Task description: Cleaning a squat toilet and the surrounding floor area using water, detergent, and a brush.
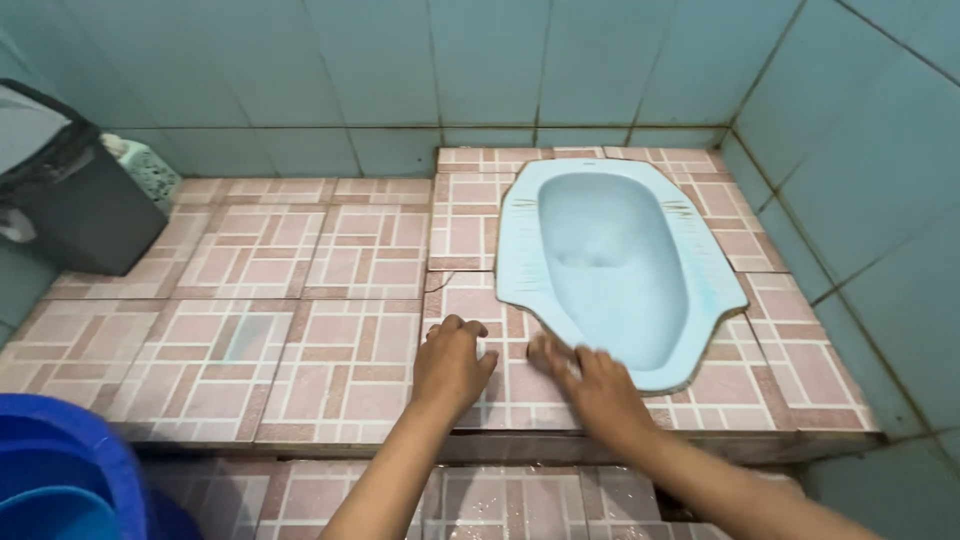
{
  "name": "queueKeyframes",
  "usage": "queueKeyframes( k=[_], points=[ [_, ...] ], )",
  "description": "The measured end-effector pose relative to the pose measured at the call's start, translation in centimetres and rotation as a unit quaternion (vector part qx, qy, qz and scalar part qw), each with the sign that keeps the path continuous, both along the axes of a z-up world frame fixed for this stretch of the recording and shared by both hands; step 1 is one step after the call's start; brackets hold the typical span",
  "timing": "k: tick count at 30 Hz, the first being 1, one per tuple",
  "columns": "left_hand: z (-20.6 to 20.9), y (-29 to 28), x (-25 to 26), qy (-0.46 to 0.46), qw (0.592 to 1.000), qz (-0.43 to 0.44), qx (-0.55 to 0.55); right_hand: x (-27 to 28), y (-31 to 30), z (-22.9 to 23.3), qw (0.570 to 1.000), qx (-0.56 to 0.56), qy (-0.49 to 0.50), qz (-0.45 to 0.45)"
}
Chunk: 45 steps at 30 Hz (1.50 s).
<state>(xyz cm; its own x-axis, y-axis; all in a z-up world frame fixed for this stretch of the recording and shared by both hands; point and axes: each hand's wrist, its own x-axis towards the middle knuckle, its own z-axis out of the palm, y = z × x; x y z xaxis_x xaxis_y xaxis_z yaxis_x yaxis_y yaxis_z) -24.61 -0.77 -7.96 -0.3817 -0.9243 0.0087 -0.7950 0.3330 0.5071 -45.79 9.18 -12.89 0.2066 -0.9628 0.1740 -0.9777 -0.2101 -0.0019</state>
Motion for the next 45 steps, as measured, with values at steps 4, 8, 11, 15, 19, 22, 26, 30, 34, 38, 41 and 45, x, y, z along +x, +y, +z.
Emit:
queueKeyframes(
  k=[4,8,11,15,19,22,26,30,34,38,41,45],
  points=[
    [1.7,-1.0,2.1,-0.009,1.0,0.025,-0.004,4.6,-3.8,1.7,0.998,0.003,0.015,-0.065],
    [1.5,-1.2,3.4,-0.001,0.998,0.069,0.014,8.5,0.7,1.0,0.939,0.195,-0.267,-0.099],
    [1.2,-1.0,3.9,0.004,0.998,0.063,0.015,8.8,3.8,6.8,0.93,0.215,-0.248,-0.164],
    [0.3,-0.7,4.2,0.029,0.998,0.056,0.009,2.9,5.9,7.2,0.778,0.238,-0.459,-0.357],
    [-0.3,-0.4,3.6,0.025,0.998,0.05,0.03,5.3,4.9,8.2,0.787,0.191,-0.489,-0.324],
    [0.0,0.0,2.2,0.011,0.998,0.048,0.044,9.6,2.0,7.3,0.842,0.265,-0.365,-0.298],
    [0.7,0.4,1.9,0.07,0.997,0.023,-0.017,9.9,-0.4,2.0,0.9,0.204,-0.365,-0.125],
    [0.7,-0.4,4.9,0.055,0.997,0.047,-0.033,7.7,-3.2,7.6,0.874,0.18,-0.405,-0.199],
    [-1.3,-1.5,8.6,0.045,0.995,0.093,0.004,4.3,-5.5,0.8,0.981,0.066,-0.132,-0.129],
    [-3.3,-2.2,10.5,0.05,0.988,0.139,0.055,11.9,-4.0,4.2,0.834,0.252,-0.42,-0.253],
    [-4.0,-2.6,11.1,0.065,0.984,0.153,0.07,13.5,-5.1,3.9,0.853,0.235,-0.43,-0.182],
    [-4.0,-3.6,11.6,0.083,0.98,0.157,0.092,12.7,-9.2,6.9,0.829,0.22,-0.461,-0.225]
  ],
)
